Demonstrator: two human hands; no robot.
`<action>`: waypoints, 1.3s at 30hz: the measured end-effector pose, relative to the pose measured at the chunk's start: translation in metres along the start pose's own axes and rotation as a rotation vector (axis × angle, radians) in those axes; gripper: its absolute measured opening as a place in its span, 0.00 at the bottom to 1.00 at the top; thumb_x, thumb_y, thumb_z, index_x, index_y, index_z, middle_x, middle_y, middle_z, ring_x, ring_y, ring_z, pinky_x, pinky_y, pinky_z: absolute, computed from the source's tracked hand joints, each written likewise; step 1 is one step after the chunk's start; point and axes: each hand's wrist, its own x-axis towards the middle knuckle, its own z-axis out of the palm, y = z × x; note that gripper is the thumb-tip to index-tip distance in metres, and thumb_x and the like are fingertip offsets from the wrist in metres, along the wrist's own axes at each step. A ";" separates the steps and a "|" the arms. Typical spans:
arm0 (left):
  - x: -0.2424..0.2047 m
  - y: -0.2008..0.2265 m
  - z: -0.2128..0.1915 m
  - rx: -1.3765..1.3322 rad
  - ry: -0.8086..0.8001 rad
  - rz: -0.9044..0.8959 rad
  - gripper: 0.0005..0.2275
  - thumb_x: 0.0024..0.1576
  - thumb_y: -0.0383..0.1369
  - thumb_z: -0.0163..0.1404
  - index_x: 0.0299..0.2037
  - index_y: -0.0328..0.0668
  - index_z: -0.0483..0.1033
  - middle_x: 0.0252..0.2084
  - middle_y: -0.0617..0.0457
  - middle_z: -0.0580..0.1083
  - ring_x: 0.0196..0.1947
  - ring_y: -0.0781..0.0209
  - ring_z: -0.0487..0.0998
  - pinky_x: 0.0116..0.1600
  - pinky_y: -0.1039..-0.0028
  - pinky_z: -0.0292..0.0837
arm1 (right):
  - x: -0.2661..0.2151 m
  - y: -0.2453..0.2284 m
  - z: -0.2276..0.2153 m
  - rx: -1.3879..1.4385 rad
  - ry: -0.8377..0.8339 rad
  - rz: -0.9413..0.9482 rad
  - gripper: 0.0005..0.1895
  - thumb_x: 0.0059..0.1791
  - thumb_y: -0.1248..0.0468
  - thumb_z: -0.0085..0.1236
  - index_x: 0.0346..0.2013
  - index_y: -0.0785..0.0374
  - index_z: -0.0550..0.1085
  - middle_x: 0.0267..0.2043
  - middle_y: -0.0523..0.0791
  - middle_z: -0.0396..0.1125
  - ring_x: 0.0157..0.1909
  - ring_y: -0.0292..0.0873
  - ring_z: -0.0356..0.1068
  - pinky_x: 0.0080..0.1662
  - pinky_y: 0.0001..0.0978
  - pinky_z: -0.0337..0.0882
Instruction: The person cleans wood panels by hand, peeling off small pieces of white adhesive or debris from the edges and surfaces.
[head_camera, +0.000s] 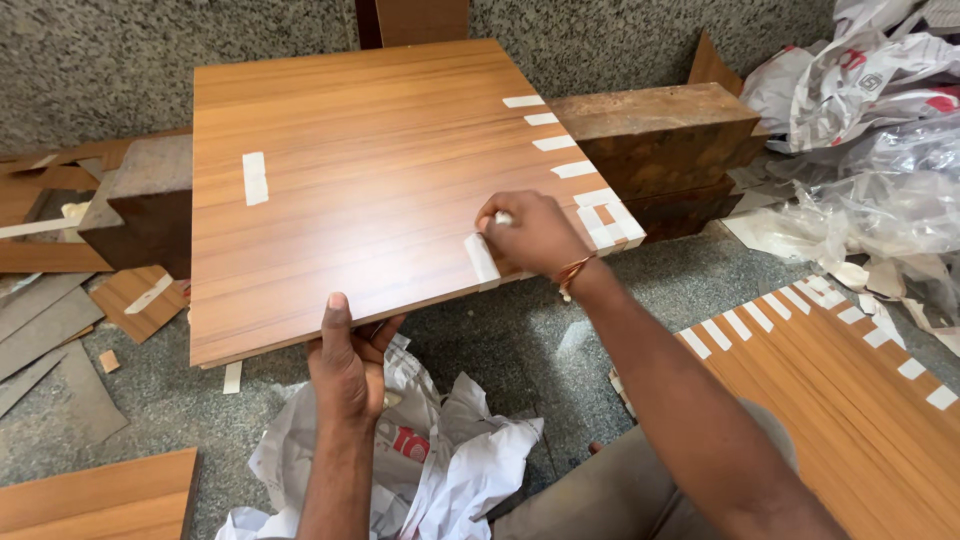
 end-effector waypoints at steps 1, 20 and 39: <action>-0.001 0.000 0.000 0.003 0.006 -0.009 0.23 0.59 0.39 0.56 0.59 0.35 0.66 0.52 0.46 0.75 0.50 0.54 0.81 0.52 0.58 0.85 | 0.000 0.000 0.003 -0.135 0.028 -0.034 0.09 0.47 0.57 0.56 0.37 0.54 0.80 0.34 0.44 0.77 0.33 0.45 0.77 0.40 0.42 0.77; -0.002 0.000 -0.001 0.033 0.031 -0.028 0.26 0.57 0.41 0.58 0.59 0.33 0.65 0.51 0.44 0.75 0.50 0.52 0.81 0.50 0.59 0.82 | -0.014 -0.001 -0.010 0.112 0.016 -0.039 0.08 0.43 0.62 0.62 0.35 0.59 0.80 0.36 0.45 0.73 0.36 0.46 0.77 0.41 0.42 0.79; 0.001 0.000 -0.005 -0.019 -0.032 -0.017 0.21 0.61 0.39 0.54 0.59 0.35 0.68 0.52 0.46 0.75 0.50 0.53 0.80 0.51 0.59 0.83 | -0.018 0.024 -0.006 0.390 -0.177 -0.159 0.10 0.49 0.60 0.54 0.39 0.64 0.76 0.31 0.43 0.71 0.29 0.37 0.67 0.33 0.38 0.71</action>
